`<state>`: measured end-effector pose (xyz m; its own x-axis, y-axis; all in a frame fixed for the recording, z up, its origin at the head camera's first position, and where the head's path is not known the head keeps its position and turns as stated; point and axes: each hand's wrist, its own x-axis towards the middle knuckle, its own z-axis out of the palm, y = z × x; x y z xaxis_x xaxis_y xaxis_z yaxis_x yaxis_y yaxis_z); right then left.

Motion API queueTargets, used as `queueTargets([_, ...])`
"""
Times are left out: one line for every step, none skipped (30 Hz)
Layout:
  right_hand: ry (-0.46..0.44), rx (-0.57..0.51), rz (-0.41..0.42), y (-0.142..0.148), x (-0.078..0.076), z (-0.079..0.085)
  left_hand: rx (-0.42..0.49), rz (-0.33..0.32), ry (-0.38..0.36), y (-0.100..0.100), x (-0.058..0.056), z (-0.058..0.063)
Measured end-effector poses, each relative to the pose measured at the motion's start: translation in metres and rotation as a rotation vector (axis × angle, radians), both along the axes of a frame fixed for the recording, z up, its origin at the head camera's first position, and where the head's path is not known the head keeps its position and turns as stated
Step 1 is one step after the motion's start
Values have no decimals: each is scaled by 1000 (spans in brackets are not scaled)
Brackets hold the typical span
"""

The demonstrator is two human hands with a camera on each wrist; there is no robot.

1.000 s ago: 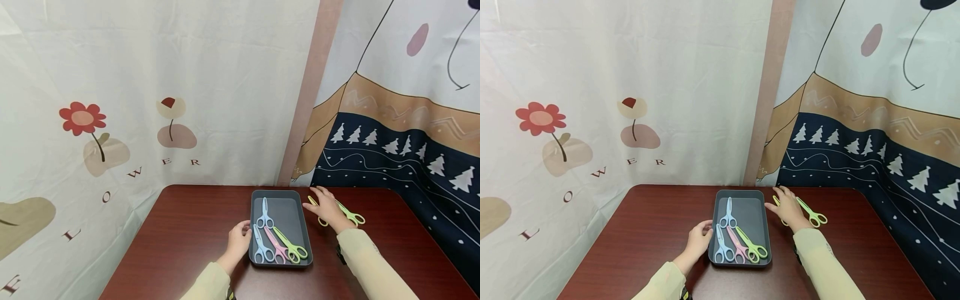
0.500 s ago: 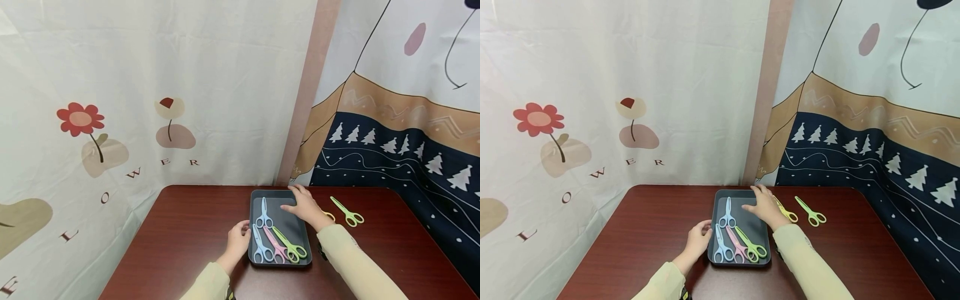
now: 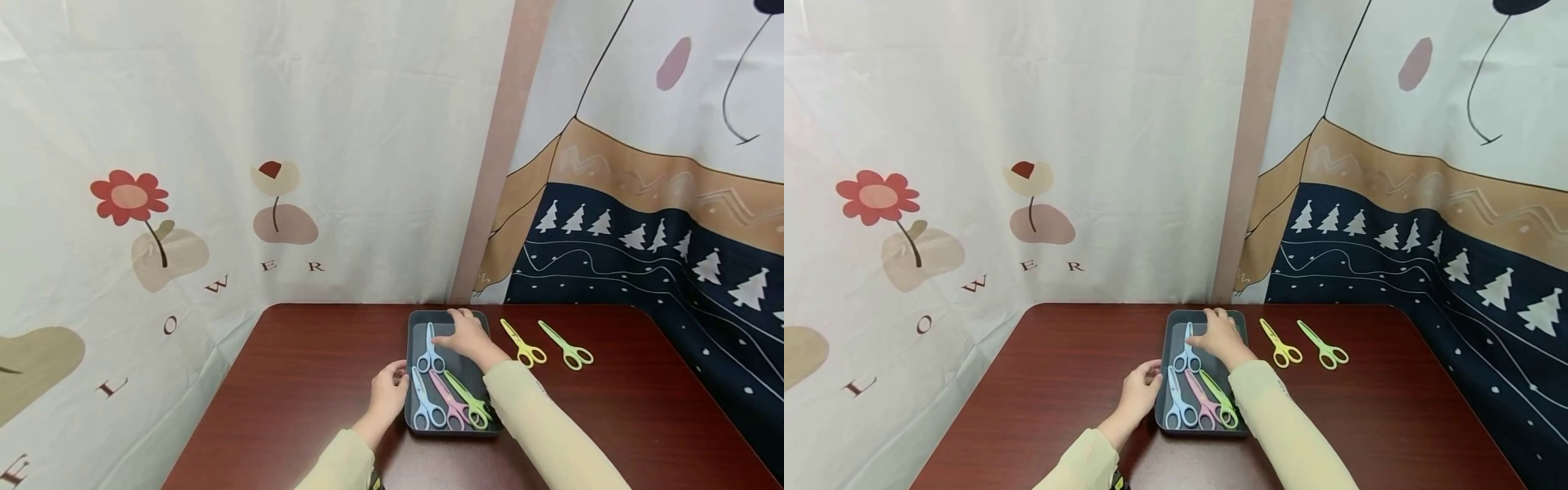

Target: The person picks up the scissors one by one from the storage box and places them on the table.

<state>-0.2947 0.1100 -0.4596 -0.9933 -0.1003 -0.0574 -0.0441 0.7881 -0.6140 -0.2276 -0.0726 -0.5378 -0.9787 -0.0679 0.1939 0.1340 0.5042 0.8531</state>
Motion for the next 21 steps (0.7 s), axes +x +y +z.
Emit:
queueTargets([-9,-3,-11,-3,0,-1,1,2,-3,0,0,0])
queueTargets([-24,-9,-24,-6,-1,-2,5,2,-6,0,1,0])
queueTargets([-38,-16,-38,-8,-1,-4,8,0,-7,0,1,0])
queueTargets([-55,-23,-53,-11,-1,-4,9,-1,-8,0,1,0])
queueTargets([-68,-28,-65,-13,-1,-5,10,-3,-7,0,1,0])
queueTargets([-80,-31,-76,-15,-1,-6,11,-3,-9,0,1,0])
queueTargets([-94,-38,-89,-17,0,-6,11,-3,-13,0,0,0])
queueTargets([-112,-47,-102,-19,0,-7,12,-3,-16,-1,0,0])
queueTargets([-123,-54,-113,-21,1,-7,10,1,-17,-1,0,0])
queueTargets([-137,-61,-122,-22,2,-8,10,5,-18,-1,0,0])
queueTargets([-149,-66,-130,-23,2,-9,7,7,-16,-1,-1,0])
queueTargets([-167,-71,-144,-24,3,-10,6,11,-20,-2,-1,0])
queueTargets([-181,-75,-155,-25,3,-12,2,14,-19,-2,-1,-1])
queueTargets([-193,-76,-163,-26,3,-13,2,16,-18,-2,-1,-1])
queueTargets([-202,-72,-169,-27,4,-15,2,15,-13,-2,-1,-1])
queueTargets([-209,-65,-172,-29,4,-16,0,12,-12,-2,-1,-1])
queueTargets([-216,-59,-176,-30,4,-17,1,9,-11,-1,-1,-1])
queueTargets([-218,-53,-177,-32,5,-18,4,9,-14,-1,-2,-1])
queueTargets([-218,-46,-174,-34,6,-19,5,7,-12,-1,-2,-1])
queueTargets([-217,-38,-171,-37,6,-21,8,8,-15,-1,-2,-1])
queueTargets([-214,-28,-167,-39,7,-22,6,7,-11,-1,-2,-2])
